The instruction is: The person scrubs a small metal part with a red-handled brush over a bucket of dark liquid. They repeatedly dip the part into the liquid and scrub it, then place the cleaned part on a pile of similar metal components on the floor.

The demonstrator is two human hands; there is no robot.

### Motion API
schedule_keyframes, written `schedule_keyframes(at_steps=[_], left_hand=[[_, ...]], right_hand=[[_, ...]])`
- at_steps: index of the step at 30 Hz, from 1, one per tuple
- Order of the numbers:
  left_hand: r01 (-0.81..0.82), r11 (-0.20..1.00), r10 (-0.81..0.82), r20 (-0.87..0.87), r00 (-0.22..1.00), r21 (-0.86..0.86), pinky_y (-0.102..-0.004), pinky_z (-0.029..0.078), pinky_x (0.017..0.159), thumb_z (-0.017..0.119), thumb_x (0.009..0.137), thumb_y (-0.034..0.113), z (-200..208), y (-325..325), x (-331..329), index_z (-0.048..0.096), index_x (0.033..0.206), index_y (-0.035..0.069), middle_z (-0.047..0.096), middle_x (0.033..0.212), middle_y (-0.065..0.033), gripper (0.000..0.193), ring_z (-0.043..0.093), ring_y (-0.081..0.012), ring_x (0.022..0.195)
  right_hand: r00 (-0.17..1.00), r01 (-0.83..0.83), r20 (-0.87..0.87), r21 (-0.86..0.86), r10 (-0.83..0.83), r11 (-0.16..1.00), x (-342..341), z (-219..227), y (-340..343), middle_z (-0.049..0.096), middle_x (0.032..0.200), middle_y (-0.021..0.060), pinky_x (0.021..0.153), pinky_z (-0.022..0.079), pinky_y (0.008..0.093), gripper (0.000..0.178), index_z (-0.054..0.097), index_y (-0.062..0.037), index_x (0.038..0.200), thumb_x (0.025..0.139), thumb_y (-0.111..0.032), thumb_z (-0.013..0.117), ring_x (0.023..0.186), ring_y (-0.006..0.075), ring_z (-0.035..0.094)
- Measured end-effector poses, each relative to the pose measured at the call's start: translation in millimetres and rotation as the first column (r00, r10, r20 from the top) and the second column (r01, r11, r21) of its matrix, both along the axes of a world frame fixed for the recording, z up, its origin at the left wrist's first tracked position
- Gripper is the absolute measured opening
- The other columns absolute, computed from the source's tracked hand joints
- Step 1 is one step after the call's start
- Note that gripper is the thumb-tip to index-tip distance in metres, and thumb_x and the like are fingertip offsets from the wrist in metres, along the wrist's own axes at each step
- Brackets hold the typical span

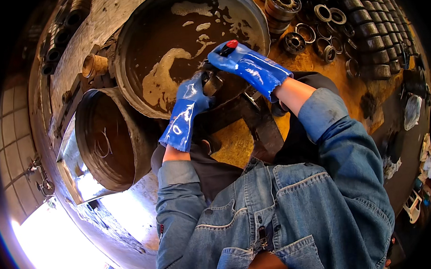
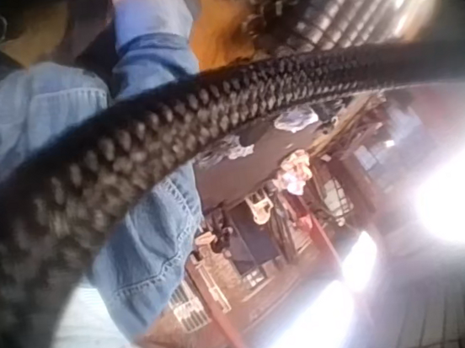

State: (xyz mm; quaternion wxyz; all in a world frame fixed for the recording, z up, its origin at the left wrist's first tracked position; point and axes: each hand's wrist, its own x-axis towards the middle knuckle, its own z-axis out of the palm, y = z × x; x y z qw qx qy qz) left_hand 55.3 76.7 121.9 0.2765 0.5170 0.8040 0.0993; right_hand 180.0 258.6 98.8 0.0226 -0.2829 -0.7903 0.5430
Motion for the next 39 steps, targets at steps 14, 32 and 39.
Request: schedule_keyframes(at_steps=[14,32,39], left_hand=[[-0.343,0.926,0.356,-0.059,0.933,0.157,-0.0362,0.055,0.104,0.085,0.077,0.014,-1,-20,-9,0.054,0.146,0.003,0.072,0.129,-0.0153,0.076,0.070,-0.0277,0.119],[-0.641,0.767,0.475,0.711,0.519,-0.045,-0.0336,0.057,0.095,0.085,0.077,0.009,-54,-25,-29,0.063,0.136,-0.001,0.074,0.116,-0.0131,0.064,0.072,-0.0231,0.103],[-0.715,0.688,0.344,0.924,0.168,-0.126,-0.0344,0.056,0.095,0.075,0.081,-0.001,-39,-35,-17,0.068,0.126,-0.004,0.075,0.109,-0.0117,0.046,0.072,-0.0223,0.098]], right_hand=[[0.972,-0.097,0.217,-0.003,0.095,0.995,13,20,-16,0.076,0.093,0.0179,0.078,0.056,0.0418,0.047,0.077,-0.0062,0.103,0.093,-0.050,0.065,0.084,0.0318,0.072],[0.965,0.067,0.241,0.166,-0.107,0.984,6,17,-21,0.076,0.099,0.0204,0.088,0.058,0.0436,0.049,0.074,-0.0051,0.109,0.091,-0.051,0.070,0.094,0.0369,0.073],[0.945,0.195,0.276,-0.039,-0.177,0.980,5,27,-7,0.072,0.082,0.0145,0.077,0.056,0.0356,0.042,0.075,-0.0075,0.099,0.092,-0.047,0.063,0.077,0.0267,0.068]])
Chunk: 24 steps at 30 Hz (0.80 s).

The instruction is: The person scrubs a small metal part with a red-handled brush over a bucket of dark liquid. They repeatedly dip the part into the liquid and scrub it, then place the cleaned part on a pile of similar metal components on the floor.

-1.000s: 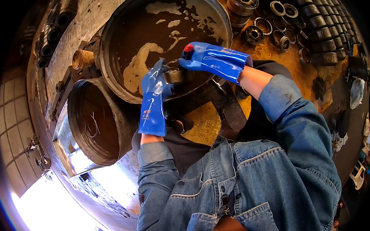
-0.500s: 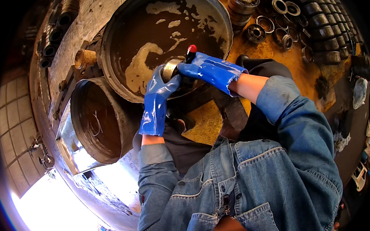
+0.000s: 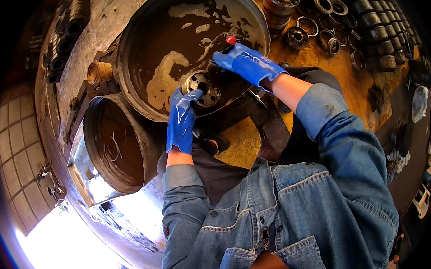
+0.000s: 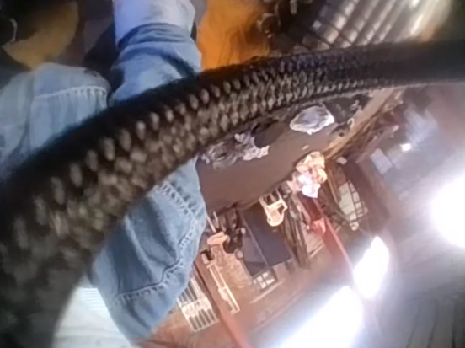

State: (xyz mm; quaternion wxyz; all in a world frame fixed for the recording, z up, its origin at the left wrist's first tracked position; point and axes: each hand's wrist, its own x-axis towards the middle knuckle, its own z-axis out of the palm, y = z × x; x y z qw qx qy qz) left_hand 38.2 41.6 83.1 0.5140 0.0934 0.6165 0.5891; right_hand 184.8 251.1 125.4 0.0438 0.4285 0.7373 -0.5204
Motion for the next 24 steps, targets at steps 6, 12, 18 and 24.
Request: schedule_keyframes(at_steps=[6,12,18,24], left_hand=[[-0.061,0.998,0.061,-0.003,0.998,-0.013,-0.0358,0.056,0.096,0.075,0.077,-0.007,-20,-4,-8,0.067,0.127,-0.006,0.075,0.111,-0.0133,0.051,0.072,-0.0244,0.100],[-0.052,0.999,0.052,0.028,0.998,-0.004,-0.0373,0.054,0.100,0.074,0.079,-0.006,-5,2,-1,0.067,0.128,-0.005,0.075,0.113,-0.0130,0.050,0.072,-0.0259,0.101],[0.079,0.996,-0.081,-0.043,0.996,-0.051,-0.0371,0.054,0.100,0.073,0.081,-0.004,-17,-6,-16,0.068,0.128,-0.004,0.075,0.113,-0.0126,0.047,0.072,-0.0255,0.100],[-0.026,0.998,0.027,-0.015,1.000,0.062,-0.0354,0.053,0.098,0.073,0.089,0.005,-6,-7,0,0.067,0.130,-0.002,0.074,0.116,-0.0116,0.043,0.070,-0.0233,0.103]], right_hand=[[0.939,-0.225,-0.290,-0.121,0.182,0.967,-22,23,-30,0.070,0.080,0.0111,0.075,0.052,0.0377,0.040,0.072,-0.0052,0.089,0.096,-0.042,0.059,0.078,0.0199,0.065],[0.999,-0.006,0.052,-0.052,0.008,0.999,-21,-5,-9,0.072,0.120,0.0253,0.097,0.055,0.0397,0.049,0.064,-0.0017,0.128,0.104,-0.044,0.056,0.119,0.0285,0.067],[0.938,-0.158,-0.325,-0.102,0.118,0.982,-18,13,-40,0.074,0.090,0.0145,0.086,0.055,0.0392,0.046,0.073,-0.0099,0.110,0.098,-0.052,0.061,0.087,0.0244,0.070],[0.998,-0.040,-0.039,-0.001,0.039,0.999,-8,10,-22,0.073,0.104,0.0209,0.085,0.058,0.0406,0.039,0.071,-0.0031,0.114,0.103,-0.037,0.057,0.094,0.0316,0.073]])
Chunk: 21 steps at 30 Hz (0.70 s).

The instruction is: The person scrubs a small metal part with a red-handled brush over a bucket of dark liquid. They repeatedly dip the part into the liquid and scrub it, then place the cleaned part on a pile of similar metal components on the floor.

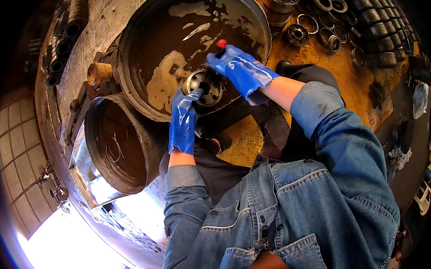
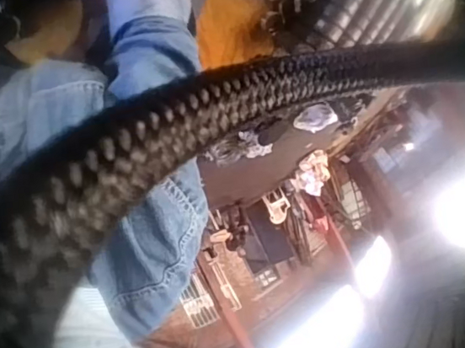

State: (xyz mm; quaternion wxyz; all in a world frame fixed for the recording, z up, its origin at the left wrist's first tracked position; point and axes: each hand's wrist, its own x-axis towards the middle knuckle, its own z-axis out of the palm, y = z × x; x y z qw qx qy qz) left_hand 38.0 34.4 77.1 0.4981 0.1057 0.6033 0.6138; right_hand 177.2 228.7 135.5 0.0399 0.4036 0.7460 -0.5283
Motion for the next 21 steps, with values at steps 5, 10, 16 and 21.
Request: schedule_keyframes(at_steps=[5,10,16,21], left_hand=[[-0.037,0.994,-0.004,-0.379,0.925,-0.099,-0.0361,0.053,0.104,0.068,0.092,-0.002,5,0,-1,0.063,0.133,-0.007,0.073,0.120,-0.0139,0.042,0.069,-0.0249,0.113],[-0.047,0.971,-0.125,-0.670,0.732,-0.233,-0.0373,0.052,0.105,0.060,0.098,0.002,-13,-7,-11,0.062,0.136,-0.005,0.071,0.124,-0.0190,0.038,0.067,-0.0291,0.118],[-0.164,0.958,0.056,-0.408,0.911,-0.235,-0.0388,0.052,0.105,0.052,0.107,0.007,-27,-3,-19,0.061,0.139,-0.003,0.069,0.129,-0.0252,0.035,0.066,-0.0342,0.123],[0.063,0.921,-0.385,-0.871,0.305,-0.385,-0.0376,0.051,0.106,0.043,0.111,0.006,-12,-15,-14,0.061,0.140,-0.001,0.068,0.132,-0.0248,0.036,0.067,-0.0332,0.123]], right_hand=[[0.989,0.106,0.106,-0.025,-0.103,0.994,18,-14,6,0.075,0.099,0.0214,0.087,0.055,0.0442,0.053,0.074,-0.0039,0.106,0.098,-0.053,0.056,0.096,0.0355,0.072],[0.972,-0.155,-0.143,0.198,0.185,0.968,15,3,-13,0.071,0.092,0.0232,0.075,0.056,0.0445,0.013,0.063,-0.0041,0.109,0.098,-0.010,0.060,0.084,0.0424,0.071],[0.953,-0.241,-0.201,-0.046,0.228,0.969,19,-17,-30,0.072,0.094,0.0236,0.083,0.055,0.0471,0.027,0.068,-0.0060,0.112,0.092,-0.024,0.066,0.093,0.0404,0.072],[0.982,-0.173,-0.046,0.137,0.181,0.975,25,-25,-25,0.073,0.098,0.0202,0.086,0.056,0.0434,0.038,0.075,-0.0098,0.102,0.091,-0.046,0.067,0.095,0.0363,0.072]])
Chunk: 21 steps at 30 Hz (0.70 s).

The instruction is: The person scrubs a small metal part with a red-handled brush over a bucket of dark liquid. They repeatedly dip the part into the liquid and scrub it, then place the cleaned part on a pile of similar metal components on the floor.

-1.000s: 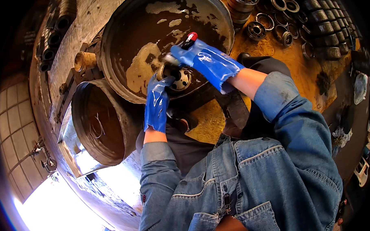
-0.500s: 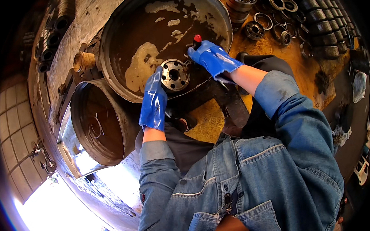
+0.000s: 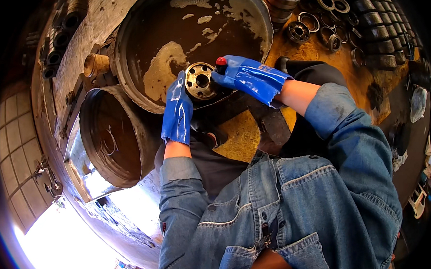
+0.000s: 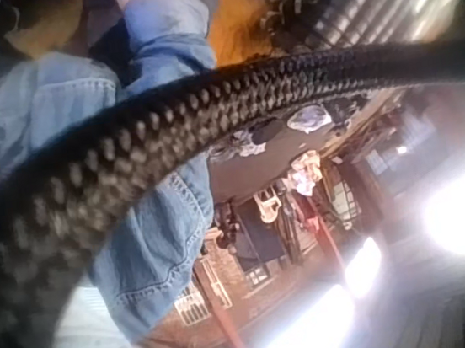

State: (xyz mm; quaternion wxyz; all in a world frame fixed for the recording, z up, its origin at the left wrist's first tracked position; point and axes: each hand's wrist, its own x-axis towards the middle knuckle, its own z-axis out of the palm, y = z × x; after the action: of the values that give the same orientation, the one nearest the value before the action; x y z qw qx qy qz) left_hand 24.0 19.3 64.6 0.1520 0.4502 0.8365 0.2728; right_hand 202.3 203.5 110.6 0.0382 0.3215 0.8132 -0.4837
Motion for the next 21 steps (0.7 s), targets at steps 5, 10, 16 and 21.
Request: schedule_keyframes(at_steps=[5,10,16,21], left_hand=[[-0.070,0.997,0.072,0.231,0.970,-0.020,-0.0377,0.052,0.104,0.044,0.111,0.007,-14,8,-7,0.061,0.141,0.000,0.069,0.130,-0.0250,0.035,0.068,-0.0314,0.119],[-0.084,0.996,0.090,0.238,0.967,-0.033,-0.0378,0.053,0.103,0.046,0.111,0.011,-13,7,-7,0.062,0.139,-0.001,0.070,0.129,-0.0240,0.034,0.069,-0.0299,0.118],[0.041,0.998,-0.040,0.024,0.999,-0.039,-0.0379,0.054,0.101,0.048,0.111,0.016,6,17,3,0.063,0.137,-0.002,0.071,0.128,-0.0227,0.035,0.069,-0.0282,0.117],[0.030,0.997,-0.029,0.021,0.999,-0.078,-0.0380,0.055,0.100,0.050,0.112,0.020,24,8,6,0.064,0.135,-0.003,0.071,0.128,-0.0217,0.036,0.070,-0.0268,0.115]], right_hand=[[0.921,-0.113,-0.375,-0.002,0.104,0.994,-22,-40,24,0.065,0.078,0.0053,0.068,0.051,0.0383,0.029,0.070,-0.0113,0.086,0.098,-0.036,0.061,0.071,0.0225,0.062],[0.936,-0.231,-0.301,-0.133,0.183,0.964,-48,0,15,0.063,0.071,0.0027,0.069,0.050,0.0357,0.038,0.067,-0.0089,0.082,0.103,-0.038,0.053,0.068,0.0145,0.058],[0.972,0.171,-0.158,-0.045,-0.176,0.984,-35,-53,30,0.077,0.092,0.0139,0.081,0.057,0.0406,0.043,0.075,-0.0065,0.100,0.100,-0.046,0.058,0.083,0.0270,0.073],[0.988,-0.048,0.147,-0.002,0.048,0.999,-5,18,18,0.076,0.099,0.0212,0.085,0.058,0.0444,0.048,0.075,-0.0049,0.105,0.093,-0.050,0.065,0.090,0.0392,0.072]])
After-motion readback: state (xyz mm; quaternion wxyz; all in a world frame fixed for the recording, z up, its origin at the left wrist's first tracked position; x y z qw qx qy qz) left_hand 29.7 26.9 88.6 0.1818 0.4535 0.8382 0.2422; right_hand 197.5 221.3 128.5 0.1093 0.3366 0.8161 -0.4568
